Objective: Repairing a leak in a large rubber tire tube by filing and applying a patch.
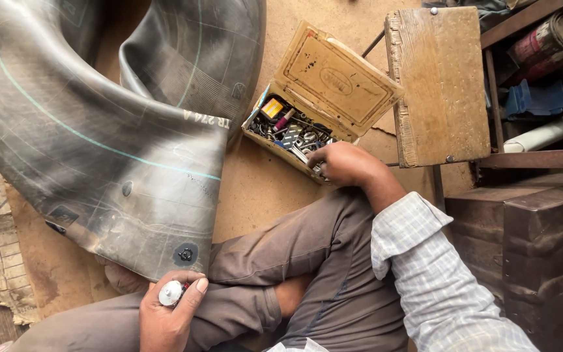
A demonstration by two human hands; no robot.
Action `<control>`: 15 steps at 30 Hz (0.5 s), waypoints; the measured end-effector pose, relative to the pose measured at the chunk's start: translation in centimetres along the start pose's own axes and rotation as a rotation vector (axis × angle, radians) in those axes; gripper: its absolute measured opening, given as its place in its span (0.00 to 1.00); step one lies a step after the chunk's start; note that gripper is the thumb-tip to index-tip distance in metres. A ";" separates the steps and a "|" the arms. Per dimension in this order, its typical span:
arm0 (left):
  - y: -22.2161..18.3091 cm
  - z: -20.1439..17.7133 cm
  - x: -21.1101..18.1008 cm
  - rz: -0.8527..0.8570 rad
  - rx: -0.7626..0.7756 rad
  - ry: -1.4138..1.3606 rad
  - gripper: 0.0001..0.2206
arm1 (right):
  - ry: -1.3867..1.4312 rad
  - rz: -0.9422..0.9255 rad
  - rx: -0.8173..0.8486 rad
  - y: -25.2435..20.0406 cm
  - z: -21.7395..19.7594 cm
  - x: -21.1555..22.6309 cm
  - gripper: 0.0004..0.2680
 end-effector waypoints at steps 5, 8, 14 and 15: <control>0.0 0.0 -0.3 0.003 0.004 0.022 0.06 | 0.146 0.135 -0.116 0.1 -1.0 -1.2 0.13; -0.1 0.0 -0.4 0.004 0.004 0.041 0.06 | 0.160 0.197 -0.282 0.3 -1.6 -1.2 0.12; 0.0 0.0 -0.3 -0.009 0.000 0.046 0.06 | 0.014 0.297 -0.326 1.7 -1.9 0.8 0.11; 0.1 0.0 -0.7 -0.003 0.014 0.059 0.06 | -0.029 0.305 -0.307 2.1 -1.8 1.2 0.11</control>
Point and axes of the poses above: each hand's wrist, its own y-axis towards the middle knuckle, its own z-axis out of the palm, x = y × z, the point moved 1 cm from there along y, towards the middle knuckle, and after that the axes turned 10 degrees about -z, right-handed, at the moved point
